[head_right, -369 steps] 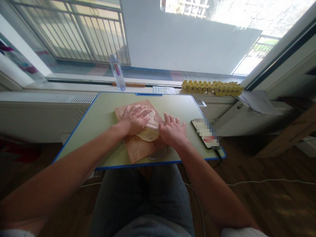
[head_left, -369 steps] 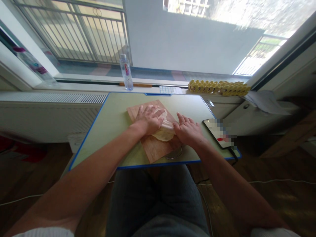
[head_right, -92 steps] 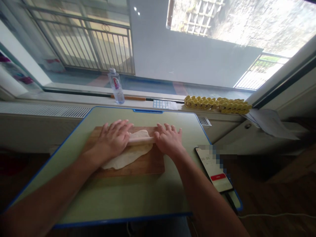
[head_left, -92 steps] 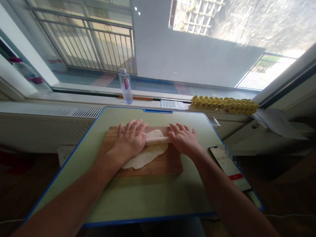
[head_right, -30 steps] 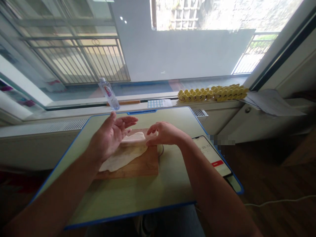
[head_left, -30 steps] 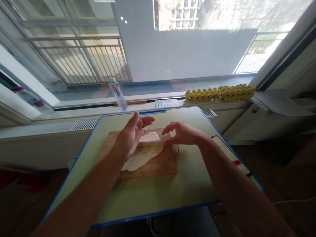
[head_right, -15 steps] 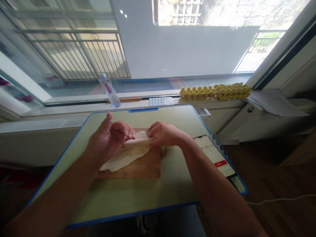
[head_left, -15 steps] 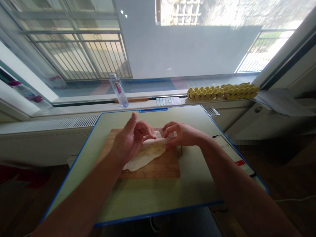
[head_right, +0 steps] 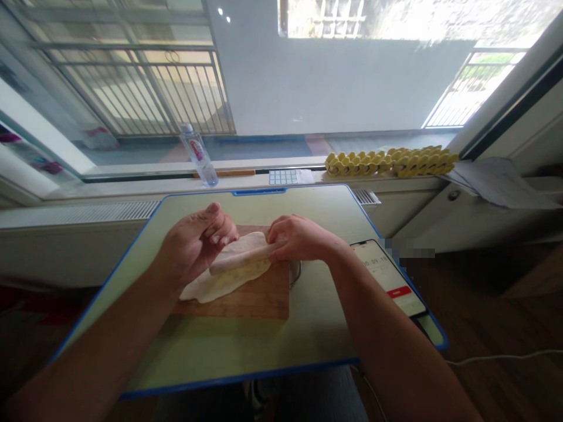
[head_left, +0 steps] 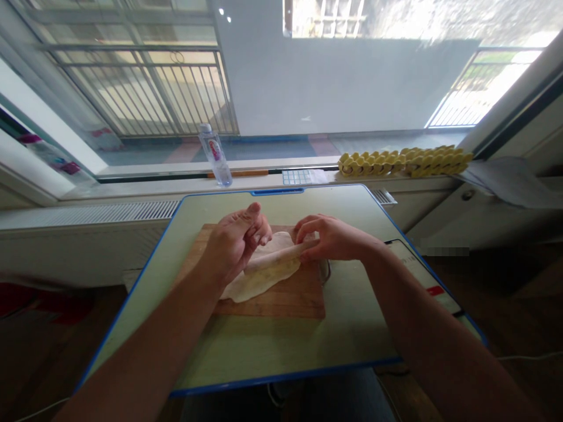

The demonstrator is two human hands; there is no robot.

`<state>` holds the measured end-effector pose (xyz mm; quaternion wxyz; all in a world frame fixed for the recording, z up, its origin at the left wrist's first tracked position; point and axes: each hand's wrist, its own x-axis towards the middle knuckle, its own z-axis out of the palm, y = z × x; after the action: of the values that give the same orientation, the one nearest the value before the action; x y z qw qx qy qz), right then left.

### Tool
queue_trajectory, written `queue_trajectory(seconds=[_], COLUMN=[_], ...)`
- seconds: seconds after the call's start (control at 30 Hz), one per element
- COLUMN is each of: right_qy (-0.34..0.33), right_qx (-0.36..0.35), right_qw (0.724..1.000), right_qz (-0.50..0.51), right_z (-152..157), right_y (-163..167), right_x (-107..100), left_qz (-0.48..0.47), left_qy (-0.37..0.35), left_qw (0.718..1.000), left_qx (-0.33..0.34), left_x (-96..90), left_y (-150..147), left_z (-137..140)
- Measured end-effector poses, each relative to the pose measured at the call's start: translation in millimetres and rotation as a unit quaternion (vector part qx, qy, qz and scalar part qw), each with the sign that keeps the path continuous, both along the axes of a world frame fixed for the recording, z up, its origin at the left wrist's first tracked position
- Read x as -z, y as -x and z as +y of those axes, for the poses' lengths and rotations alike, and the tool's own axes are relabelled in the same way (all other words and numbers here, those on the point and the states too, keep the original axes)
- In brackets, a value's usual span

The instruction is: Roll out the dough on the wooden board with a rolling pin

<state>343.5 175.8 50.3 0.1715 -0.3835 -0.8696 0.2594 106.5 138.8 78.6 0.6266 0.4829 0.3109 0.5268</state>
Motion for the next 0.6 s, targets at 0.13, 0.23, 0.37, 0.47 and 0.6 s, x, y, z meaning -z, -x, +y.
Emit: queue_trajectory(seconds=[0.13, 0.23, 0.37, 0.47, 0.6], right_qy=[-0.001, 0.005, 0.015, 0.024, 0.035], right_qx=[0.001, 0.002, -0.003, -0.009, -0.004], right_qw=[1.000, 1.000, 1.000, 0.999, 0.999], right_qz=[0.002, 0.002, 0.013, 0.026, 0.029], right_z=[-0.1, -0.3, 0.2, 0.5, 0.3], right_y=[-0.1, 0.0, -0.4, -0.8, -1.0], right_x=[0.5, 0.3, -0.7, -1.3, -1.3], left_qz=[-0.013, -0.018, -0.022, -0.017, 0.000], left_qy=[-0.005, -0.010, -0.012, -0.008, 0.002], left_qw=[1.000, 1.000, 1.000, 1.000, 1.000], left_qx=[-0.009, -0.005, 0.012, 0.011, 0.009], left_x=[2.2, 3.8, 6.1, 7.7, 9.5], left_y=[1.5, 2.8, 3.9, 4.6, 6.0], left_z=[1.2, 1.9, 3.3, 4.3, 5.5])
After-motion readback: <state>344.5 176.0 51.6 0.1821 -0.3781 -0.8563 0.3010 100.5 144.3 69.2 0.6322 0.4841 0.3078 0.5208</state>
